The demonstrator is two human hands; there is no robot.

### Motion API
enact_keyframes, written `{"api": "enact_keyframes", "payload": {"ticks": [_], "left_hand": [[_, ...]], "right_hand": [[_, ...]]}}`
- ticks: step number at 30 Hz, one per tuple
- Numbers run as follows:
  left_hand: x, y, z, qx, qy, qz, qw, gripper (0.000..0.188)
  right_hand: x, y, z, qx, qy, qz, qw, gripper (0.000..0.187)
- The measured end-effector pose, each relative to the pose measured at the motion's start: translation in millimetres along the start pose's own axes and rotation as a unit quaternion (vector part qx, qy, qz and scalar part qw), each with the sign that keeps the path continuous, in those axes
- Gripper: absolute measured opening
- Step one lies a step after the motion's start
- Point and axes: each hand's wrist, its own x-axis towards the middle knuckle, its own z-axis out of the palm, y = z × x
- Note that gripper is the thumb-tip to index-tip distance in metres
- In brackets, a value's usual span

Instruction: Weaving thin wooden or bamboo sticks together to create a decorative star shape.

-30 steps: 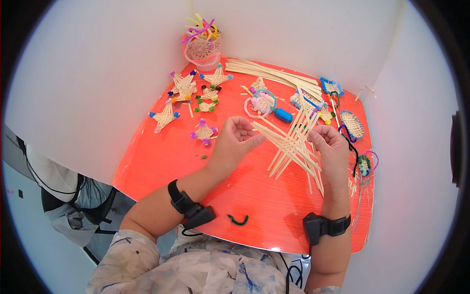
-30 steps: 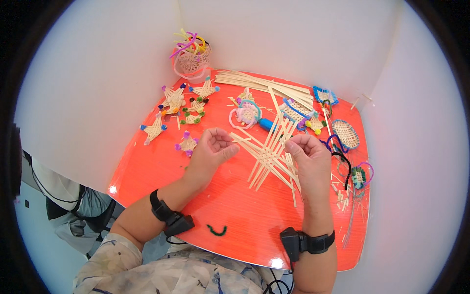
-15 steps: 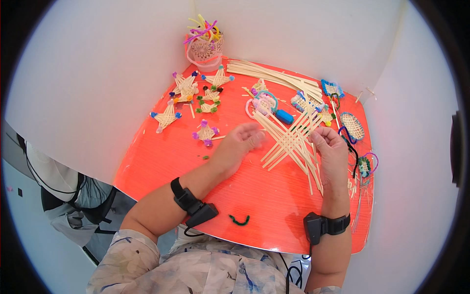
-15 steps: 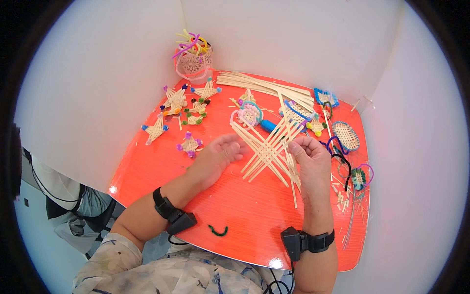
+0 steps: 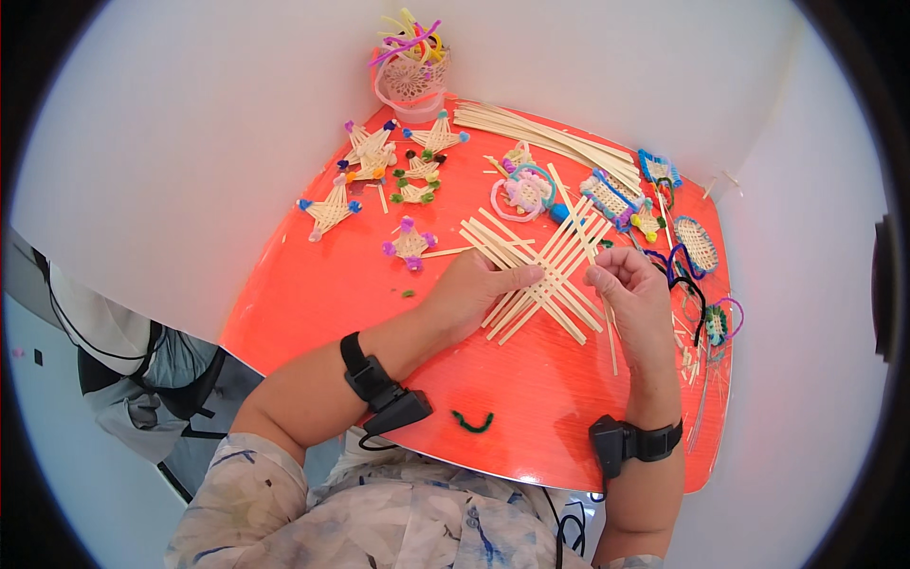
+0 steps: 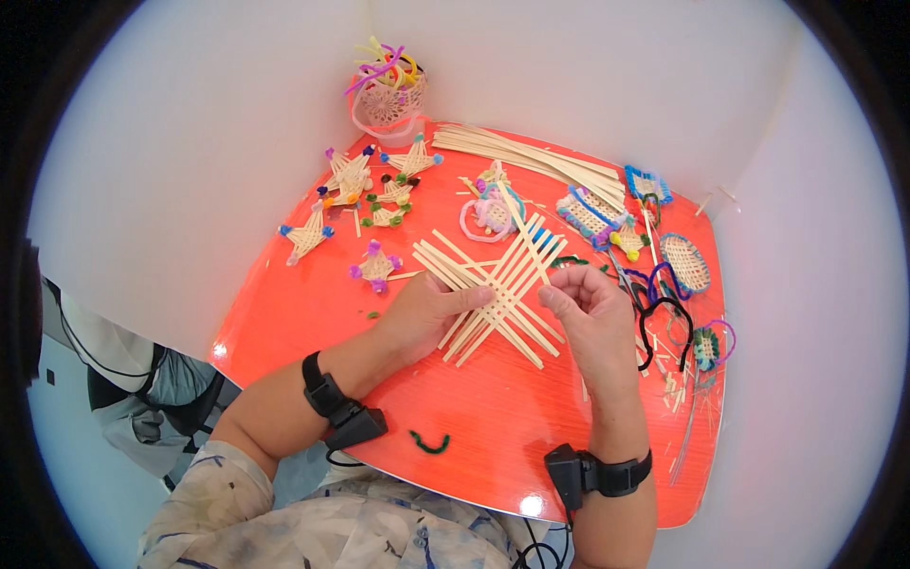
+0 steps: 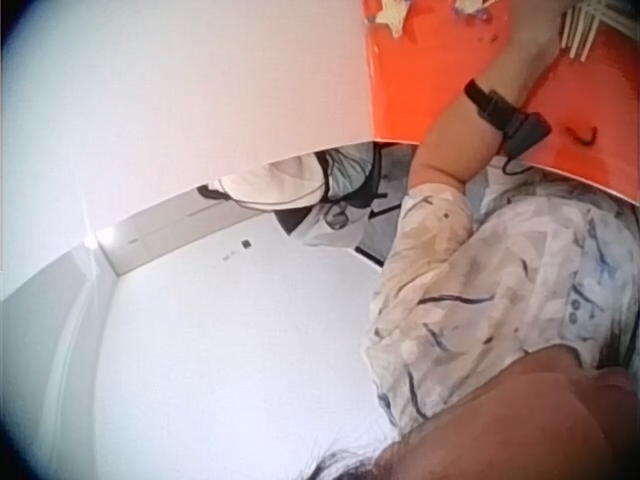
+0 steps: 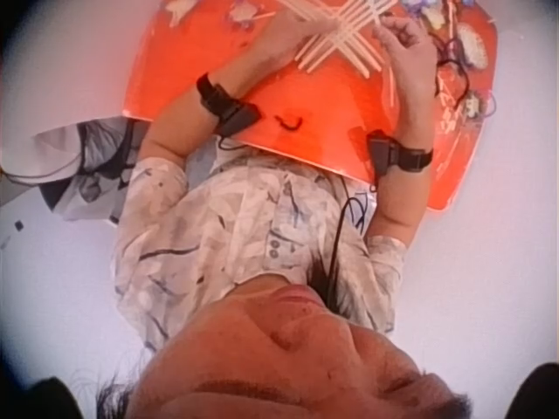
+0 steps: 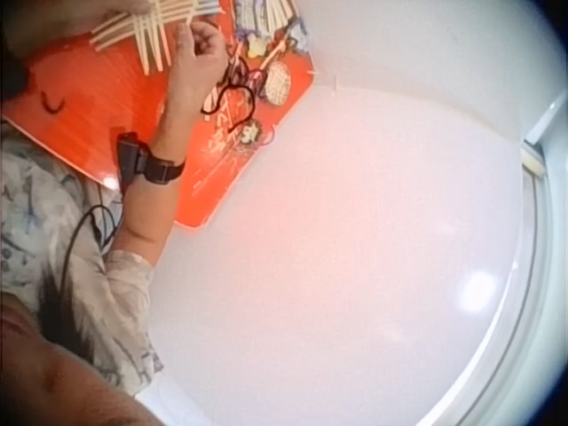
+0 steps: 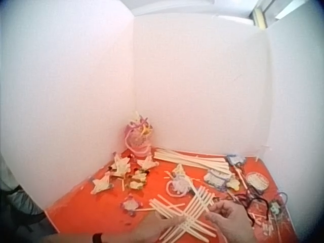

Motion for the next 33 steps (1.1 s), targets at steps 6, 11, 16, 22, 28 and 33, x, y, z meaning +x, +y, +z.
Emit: {"api": "enact_keyframes", "payload": {"ticks": [6, 11, 16, 22, 28, 33], "left_hand": [[-1.1, 4.1, -2.3, 0.021, 0.022, -0.023, 0.999, 0.024], [-2.0, 3.8, -1.4, 0.048, 0.002, -0.026, 0.998, 0.025], [-2.5, 3.8, -0.7, 0.055, -0.016, -0.013, 0.998, 0.026], [-3.0, 4.4, -2.9, 0.073, -0.018, -0.011, 0.997, 0.028], [-2.2, 8.9, -3.5, 0.045, 0.024, -0.035, 0.998, 0.029], [0.9, 1.3, -4.0, 0.037, 0.014, -0.018, 0.999, 0.027]], "right_hand": [[-0.4, 2.5, -3.6, -0.017, 0.010, -0.001, 1.000, 0.010], [0.8, 2.2, -5.5, -0.050, -0.005, 0.001, 0.999, 0.009], [-2.7, -1.0, -3.5, -0.085, -0.028, 0.030, 0.996, 0.008], [-4.1, -1.6, -1.7, -0.097, -0.063, 0.032, 0.993, 0.009], [-1.7, 2.8, -1.3, -0.060, -0.050, 0.026, 0.997, 0.013], [-1.2, 3.0, -3.6, -0.099, -0.049, 0.033, 0.993, 0.015]]}}
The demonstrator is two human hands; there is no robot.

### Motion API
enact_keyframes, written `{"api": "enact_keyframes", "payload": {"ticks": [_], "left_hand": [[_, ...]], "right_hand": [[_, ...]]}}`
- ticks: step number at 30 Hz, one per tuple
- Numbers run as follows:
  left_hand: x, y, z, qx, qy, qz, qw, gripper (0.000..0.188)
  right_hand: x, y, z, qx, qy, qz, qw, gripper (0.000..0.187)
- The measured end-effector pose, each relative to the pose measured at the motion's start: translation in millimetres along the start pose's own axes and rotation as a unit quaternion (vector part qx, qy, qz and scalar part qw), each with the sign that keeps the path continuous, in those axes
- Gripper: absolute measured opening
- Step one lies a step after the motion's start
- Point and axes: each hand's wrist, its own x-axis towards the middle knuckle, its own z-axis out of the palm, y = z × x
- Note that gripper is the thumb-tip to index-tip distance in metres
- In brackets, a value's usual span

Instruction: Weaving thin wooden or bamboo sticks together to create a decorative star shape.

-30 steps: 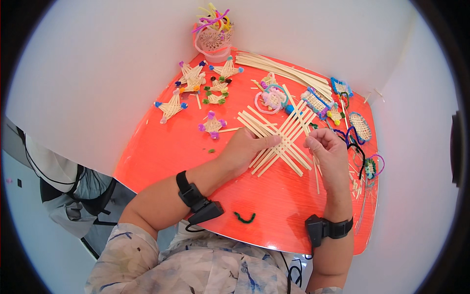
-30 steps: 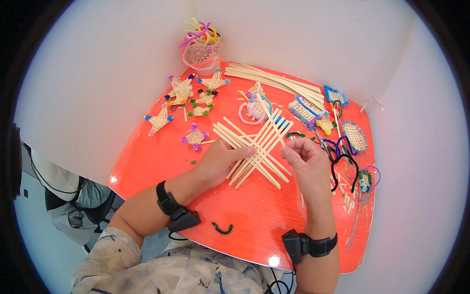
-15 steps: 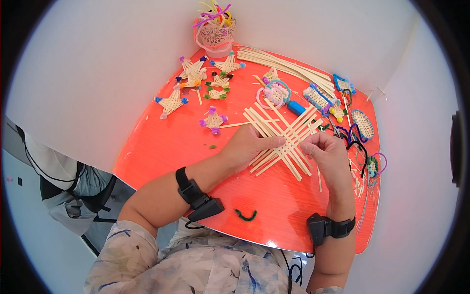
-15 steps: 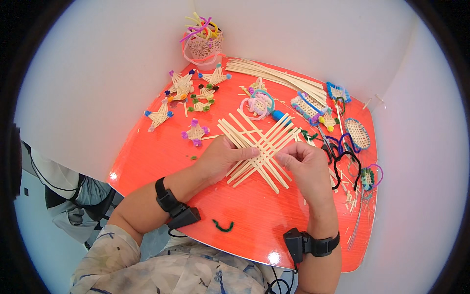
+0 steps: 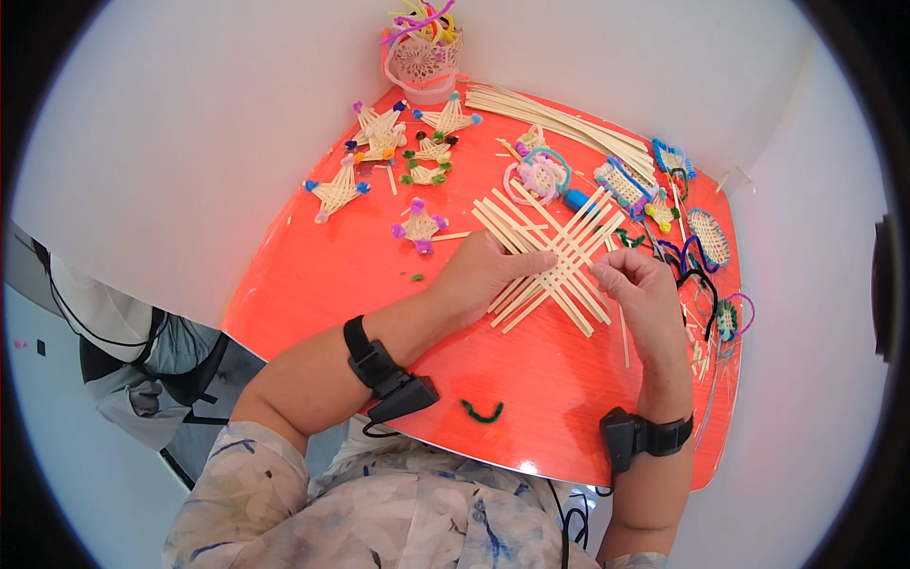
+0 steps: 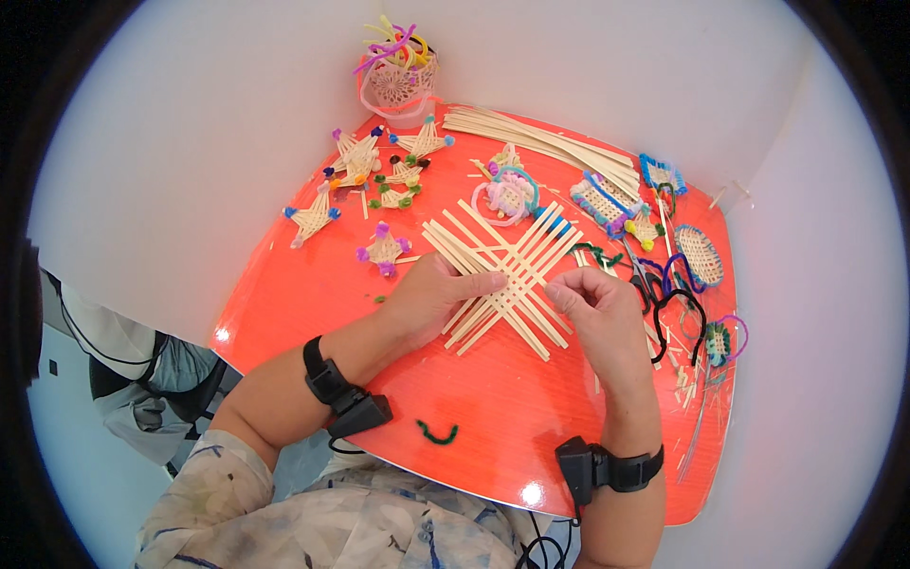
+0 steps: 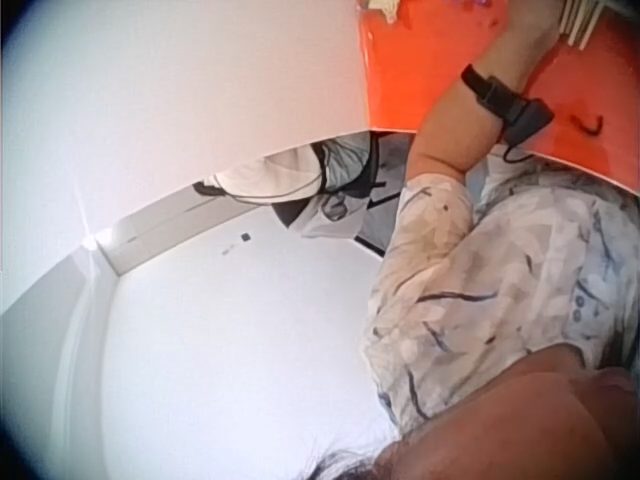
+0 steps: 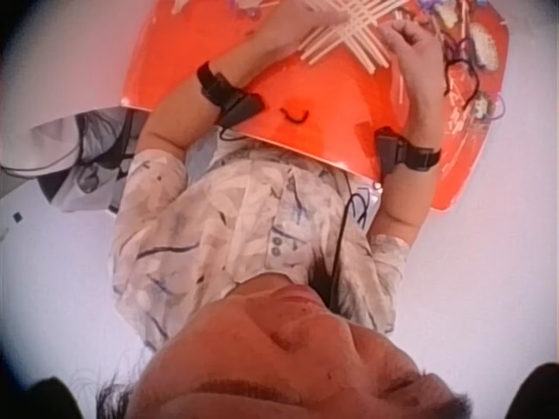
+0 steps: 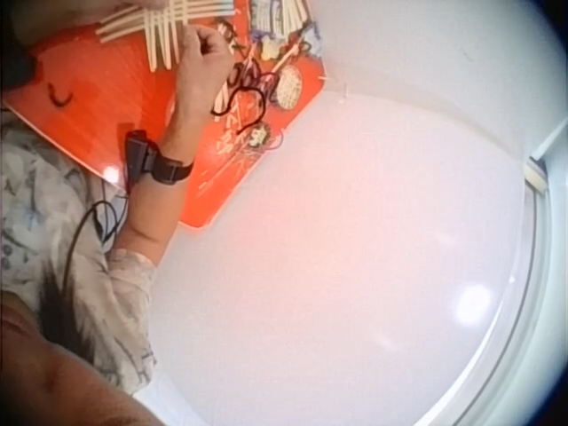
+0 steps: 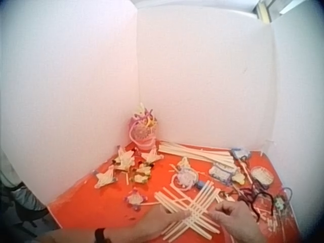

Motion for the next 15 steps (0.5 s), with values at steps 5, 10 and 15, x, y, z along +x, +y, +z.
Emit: {"api": "enact_keyframes", "payload": {"ticks": [5, 10, 15], "left_hand": [[-0.3, 0.1, -3.2, -0.005, -0.016, 0.001, 1.000, 0.032], [-5.6, 6.9, 3.1, 0.050, -0.022, -0.017, 0.998, 0.031], [-4.9, 4.9, 1.5, 0.050, -0.015, -0.014, 0.999, 0.030]], "right_hand": [[-0.6, -3.2, 1.0, -0.012, 0.002, -0.001, 1.000, 0.015], [-0.3, -0.2, 0.5, -0.013, -0.002, -0.003, 1.000, 0.014], [-1.6, 0.0, 3.1, -0.025, -0.024, -0.026, 0.999, 0.012]]}}
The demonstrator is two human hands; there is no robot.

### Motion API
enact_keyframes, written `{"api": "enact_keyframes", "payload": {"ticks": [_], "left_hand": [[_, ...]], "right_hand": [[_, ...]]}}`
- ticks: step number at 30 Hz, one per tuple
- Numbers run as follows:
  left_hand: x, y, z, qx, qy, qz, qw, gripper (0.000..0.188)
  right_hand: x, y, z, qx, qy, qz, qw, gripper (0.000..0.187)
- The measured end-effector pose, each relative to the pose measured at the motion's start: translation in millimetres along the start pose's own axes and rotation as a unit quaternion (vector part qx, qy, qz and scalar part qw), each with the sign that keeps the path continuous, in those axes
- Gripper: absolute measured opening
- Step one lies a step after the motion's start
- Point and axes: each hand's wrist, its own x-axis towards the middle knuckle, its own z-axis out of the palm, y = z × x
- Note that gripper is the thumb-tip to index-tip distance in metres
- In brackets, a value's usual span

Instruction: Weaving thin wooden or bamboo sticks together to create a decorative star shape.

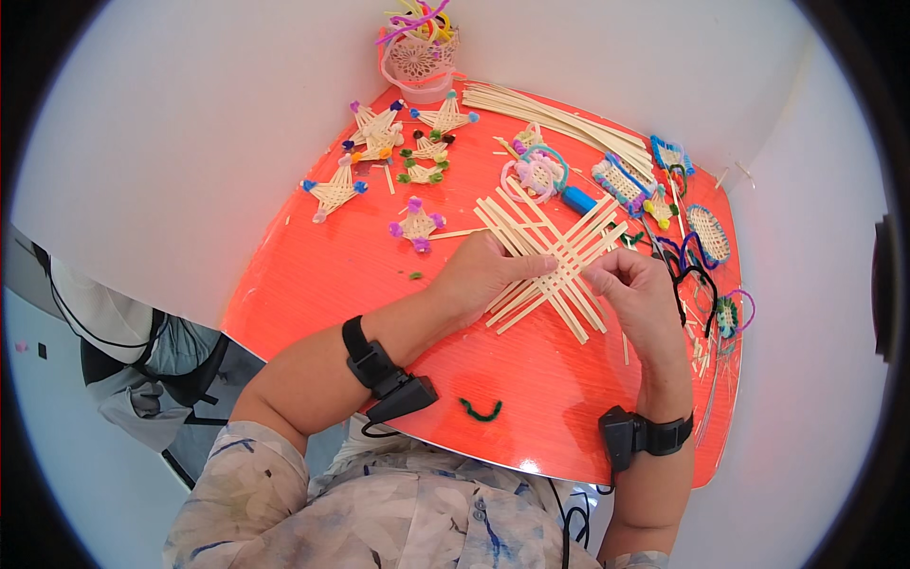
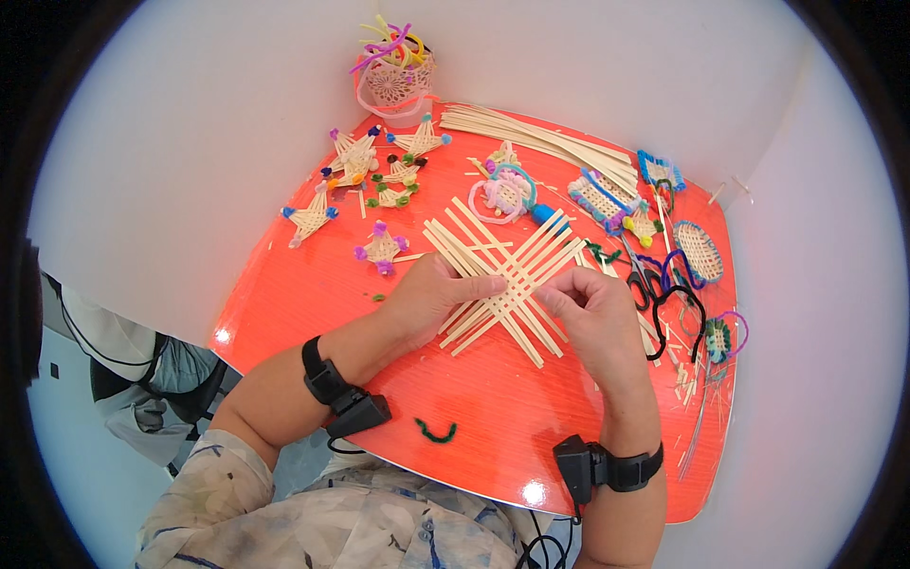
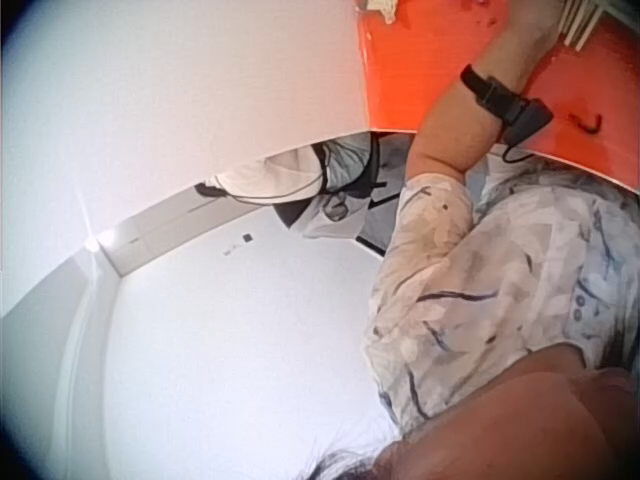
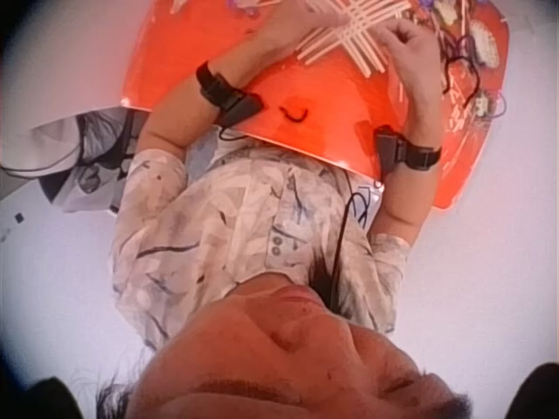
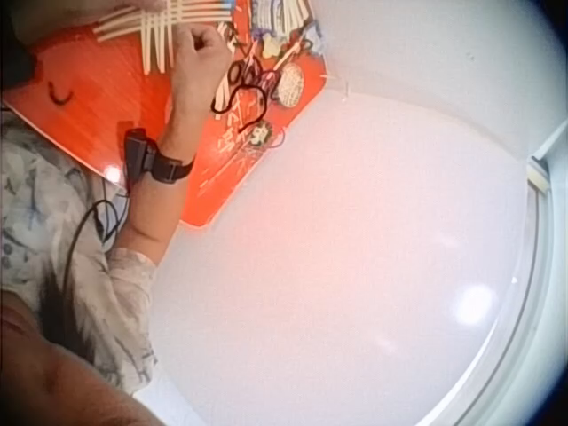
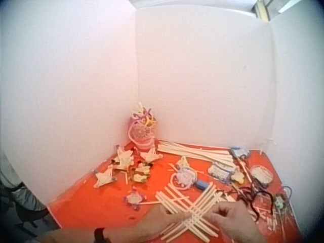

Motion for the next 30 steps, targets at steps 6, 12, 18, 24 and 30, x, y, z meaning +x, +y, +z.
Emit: {"api": "enact_keyframes", "payload": {"ticks": [6, 12, 18, 24, 30], "left_hand": [[3.8, -5.5, -3.7, -0.009, -0.010, 0.006, 1.000, 0.031], [1.0, -3.5, 1.7, -0.029, -0.005, 0.023, 0.999, 0.022], [1.6, -1.2, 0.6, -0.012, 0.001, -0.014, 1.000, 0.027], [3.5, 34.7, -24.3, 0.401, 0.071, -0.084, 0.910, 0.037], [6.2, 16.5, -17.8, 0.567, 0.053, 0.266, 0.778, 0.022]], "right_hand": [[-0.4, -2.3, -1.8, -0.016, -0.004, 0.008, 1.000, 0.012], [-0.2, -3.6, -3.1, -0.035, -0.014, 0.010, 0.999, 0.012], [4.2, 8.0, -6.7, -0.028, -0.004, 0.020, 0.999, 0.012], [10.3, 19.8, -12.8, -0.064, -0.004, 0.078, 0.995, 0.015], [9.2, 20.3, -15.3, -0.102, -0.048, 0.106, 0.988, 0.021]]}}
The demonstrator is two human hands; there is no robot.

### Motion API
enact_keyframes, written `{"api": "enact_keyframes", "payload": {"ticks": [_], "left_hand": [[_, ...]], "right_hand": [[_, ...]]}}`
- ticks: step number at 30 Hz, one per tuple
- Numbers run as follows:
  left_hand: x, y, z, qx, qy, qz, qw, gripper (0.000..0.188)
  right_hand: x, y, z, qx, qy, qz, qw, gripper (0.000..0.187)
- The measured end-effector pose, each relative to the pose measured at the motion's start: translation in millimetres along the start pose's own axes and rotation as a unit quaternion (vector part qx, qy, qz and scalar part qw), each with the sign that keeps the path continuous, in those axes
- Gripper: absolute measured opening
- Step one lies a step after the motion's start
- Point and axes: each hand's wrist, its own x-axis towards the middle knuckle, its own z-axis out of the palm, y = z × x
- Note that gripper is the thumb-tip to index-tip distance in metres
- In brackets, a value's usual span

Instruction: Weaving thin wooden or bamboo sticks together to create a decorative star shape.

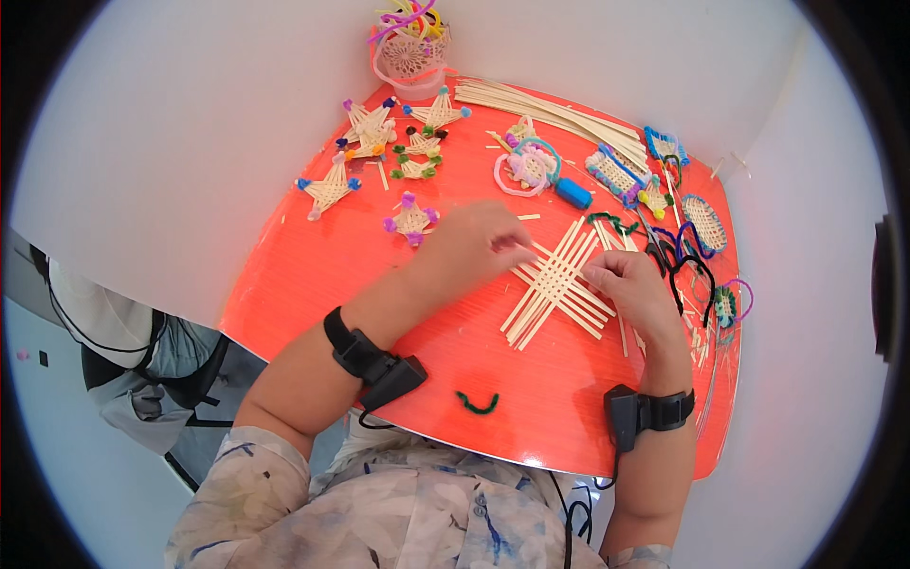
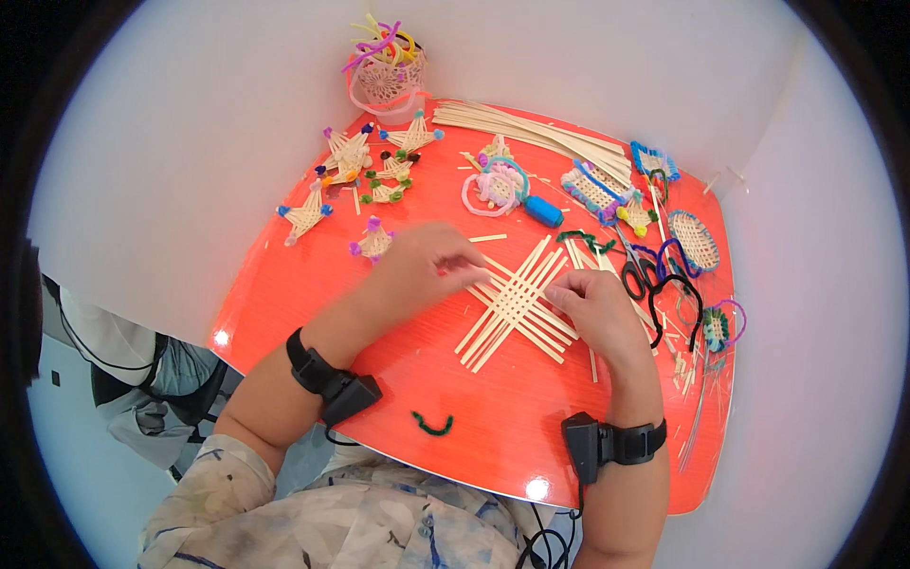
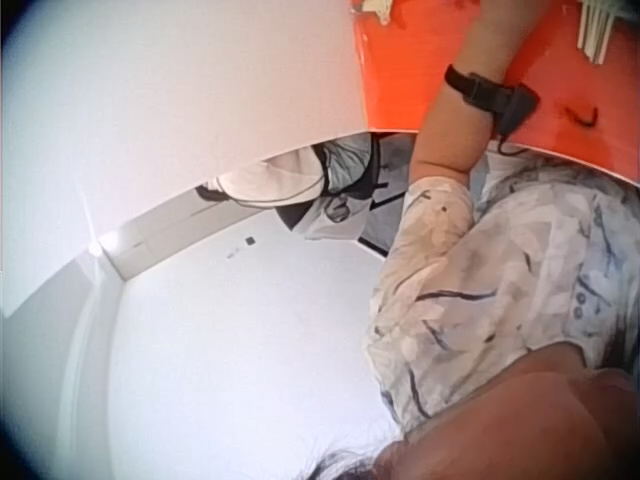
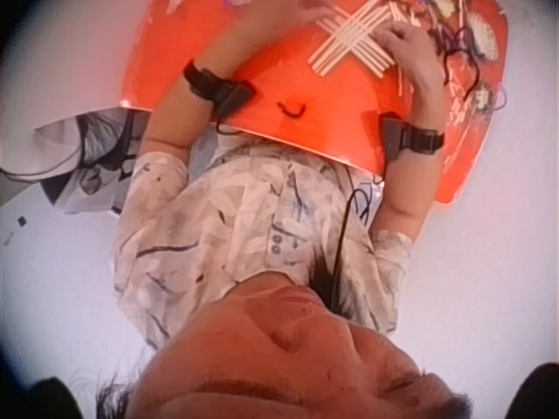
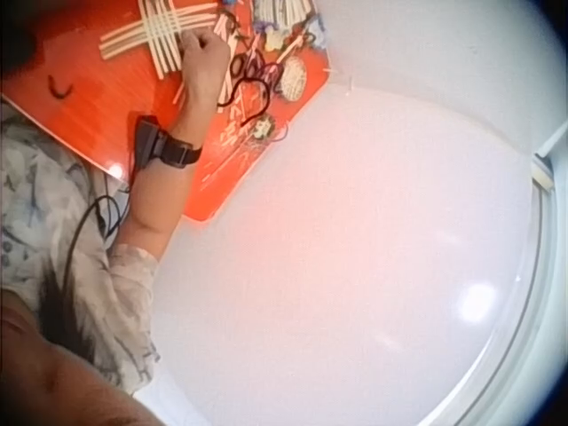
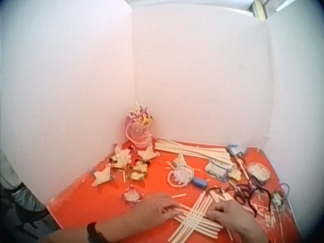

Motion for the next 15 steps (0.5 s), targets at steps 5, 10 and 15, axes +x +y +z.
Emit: {"api": "enact_keyframes", "payload": {"ticks": [5, 10, 15], "left_hand": [[-8.6, -4.0, 22.4, -0.088, -0.086, 0.120, 0.985, 0.018], [-9.9, -6.5, 27.8, -0.057, -0.090, 0.155, 0.982, 0.017], [-10.6, -7.5, 28.0, -0.023, -0.101, 0.166, 0.981, 0.016]], "right_hand": [[1.6, 4.2, -1.6, 0.008, -0.014, 0.011, 1.000, 0.022], [-0.6, 6.7, -3.9, 0.003, -0.039, 0.005, 0.999, 0.022], [1.5, -2.1, -4.7, -0.082, -0.002, 0.015, 0.997, 0.020]]}}
